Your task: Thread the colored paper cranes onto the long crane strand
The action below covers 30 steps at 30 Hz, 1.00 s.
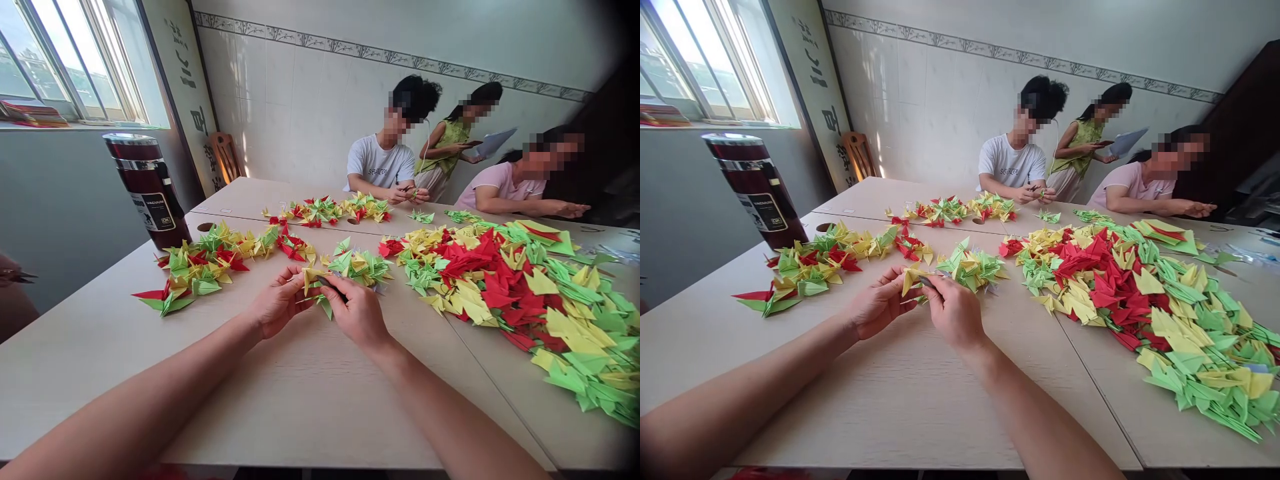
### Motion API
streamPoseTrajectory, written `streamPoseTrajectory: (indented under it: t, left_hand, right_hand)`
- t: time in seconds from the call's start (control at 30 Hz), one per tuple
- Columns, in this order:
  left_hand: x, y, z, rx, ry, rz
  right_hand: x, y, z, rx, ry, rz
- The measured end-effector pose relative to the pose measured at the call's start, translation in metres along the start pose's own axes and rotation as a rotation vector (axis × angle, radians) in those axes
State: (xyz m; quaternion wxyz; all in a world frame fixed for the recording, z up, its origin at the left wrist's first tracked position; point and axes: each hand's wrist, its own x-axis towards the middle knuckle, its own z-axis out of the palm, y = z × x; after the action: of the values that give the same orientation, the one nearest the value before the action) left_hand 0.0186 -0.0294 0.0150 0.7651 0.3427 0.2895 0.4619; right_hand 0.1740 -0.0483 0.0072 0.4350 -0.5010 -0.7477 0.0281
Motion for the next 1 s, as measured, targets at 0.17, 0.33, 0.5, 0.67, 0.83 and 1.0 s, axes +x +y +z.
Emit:
streamPoseTrajectory:
  t: [0.17,0.33,0.5,0.67,0.83,1.0]
  left_hand:
    - [0.005,0.004,-0.005,-0.046,0.095,0.018]
    - [0.004,0.007,-0.005,0.023,0.1,0.049]
    - [0.0,0.002,-0.004,0.272,-0.071,0.057]
    - [0.018,0.026,-0.038,1.19,0.192,0.59]
    - [0.045,0.047,-0.072,1.84,0.614,0.661]
    - [0.052,0.036,-0.073,2.039,0.608,0.489]
  right_hand:
    - [0.001,-0.001,-0.002,0.117,0.029,0.004]
    - [0.003,-0.003,-0.005,0.315,0.118,0.114]
    - [0.005,-0.003,-0.006,0.292,0.044,0.091]
    - [0.012,0.008,-0.015,0.193,0.189,0.095]
    - [0.019,0.03,-0.02,0.045,0.245,0.107]
    - [0.02,0.036,-0.019,-0.005,0.217,0.094]
